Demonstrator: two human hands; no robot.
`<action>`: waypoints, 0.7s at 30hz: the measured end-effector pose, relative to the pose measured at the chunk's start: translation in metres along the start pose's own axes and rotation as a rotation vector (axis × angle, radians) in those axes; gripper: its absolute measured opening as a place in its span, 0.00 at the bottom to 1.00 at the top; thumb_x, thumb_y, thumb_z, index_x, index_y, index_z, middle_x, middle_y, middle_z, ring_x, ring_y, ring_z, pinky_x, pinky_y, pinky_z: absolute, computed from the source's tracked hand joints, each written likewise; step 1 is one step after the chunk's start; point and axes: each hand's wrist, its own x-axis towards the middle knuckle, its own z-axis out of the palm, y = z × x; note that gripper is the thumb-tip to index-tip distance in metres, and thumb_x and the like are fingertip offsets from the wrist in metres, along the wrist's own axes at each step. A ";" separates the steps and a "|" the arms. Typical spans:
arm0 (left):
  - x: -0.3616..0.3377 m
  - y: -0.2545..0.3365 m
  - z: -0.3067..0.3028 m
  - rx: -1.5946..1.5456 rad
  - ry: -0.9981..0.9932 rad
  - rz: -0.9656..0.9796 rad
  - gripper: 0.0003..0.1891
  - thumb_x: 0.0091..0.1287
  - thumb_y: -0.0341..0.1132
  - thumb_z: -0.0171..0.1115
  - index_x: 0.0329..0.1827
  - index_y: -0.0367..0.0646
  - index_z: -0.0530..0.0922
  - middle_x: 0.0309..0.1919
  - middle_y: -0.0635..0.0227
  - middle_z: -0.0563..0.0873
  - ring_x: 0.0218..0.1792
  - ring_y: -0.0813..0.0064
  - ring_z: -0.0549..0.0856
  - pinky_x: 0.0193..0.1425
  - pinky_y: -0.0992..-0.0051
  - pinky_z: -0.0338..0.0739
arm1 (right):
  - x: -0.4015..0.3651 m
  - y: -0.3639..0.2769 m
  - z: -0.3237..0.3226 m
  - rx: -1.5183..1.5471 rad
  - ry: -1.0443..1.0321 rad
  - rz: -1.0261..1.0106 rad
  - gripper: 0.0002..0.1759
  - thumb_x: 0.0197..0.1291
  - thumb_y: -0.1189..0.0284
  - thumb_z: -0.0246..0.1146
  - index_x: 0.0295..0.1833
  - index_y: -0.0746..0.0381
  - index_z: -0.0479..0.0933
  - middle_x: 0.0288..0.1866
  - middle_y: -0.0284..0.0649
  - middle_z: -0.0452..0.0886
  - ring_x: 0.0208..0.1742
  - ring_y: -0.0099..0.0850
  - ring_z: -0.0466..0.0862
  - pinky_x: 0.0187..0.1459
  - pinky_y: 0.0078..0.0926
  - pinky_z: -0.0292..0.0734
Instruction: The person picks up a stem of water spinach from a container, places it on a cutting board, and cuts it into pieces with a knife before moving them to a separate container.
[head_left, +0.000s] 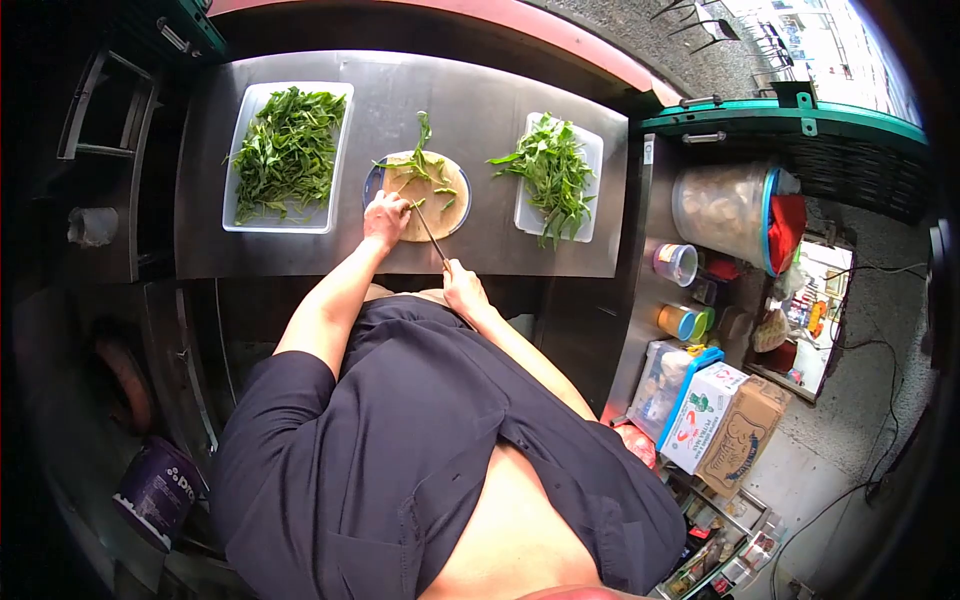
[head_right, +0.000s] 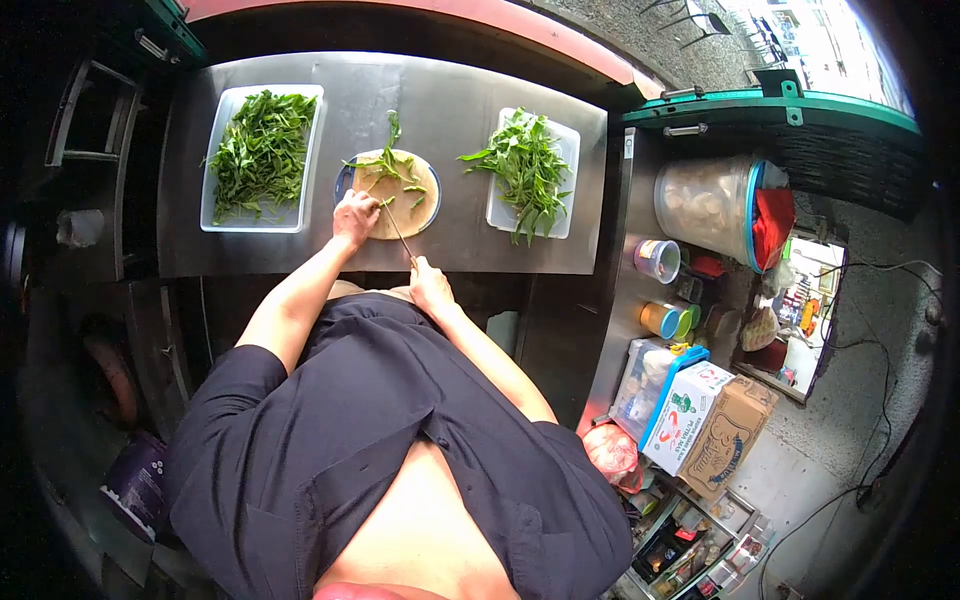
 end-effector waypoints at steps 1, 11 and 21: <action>-0.001 0.000 0.001 0.000 0.002 0.000 0.06 0.64 0.38 0.72 0.41 0.51 0.90 0.42 0.70 0.88 0.52 0.63 0.83 0.57 0.64 0.84 | 0.000 0.000 0.001 -0.001 0.001 -0.001 0.13 0.78 0.64 0.56 0.54 0.62 0.75 0.41 0.64 0.86 0.47 0.64 0.87 0.47 0.60 0.81; 0.003 0.004 0.003 0.031 0.042 0.005 0.05 0.63 0.37 0.73 0.40 0.53 0.91 0.41 0.71 0.88 0.50 0.64 0.84 0.56 0.67 0.84 | -0.002 -0.010 -0.005 -0.056 -0.023 0.021 0.14 0.78 0.63 0.54 0.53 0.64 0.73 0.40 0.66 0.86 0.47 0.65 0.87 0.50 0.62 0.81; 0.005 0.007 0.003 0.061 -0.005 -0.018 0.06 0.63 0.37 0.72 0.41 0.54 0.92 0.42 0.72 0.87 0.52 0.63 0.84 0.55 0.64 0.85 | -0.002 -0.013 -0.007 -0.065 -0.001 0.041 0.15 0.78 0.62 0.55 0.53 0.64 0.73 0.40 0.66 0.86 0.46 0.65 0.87 0.49 0.61 0.81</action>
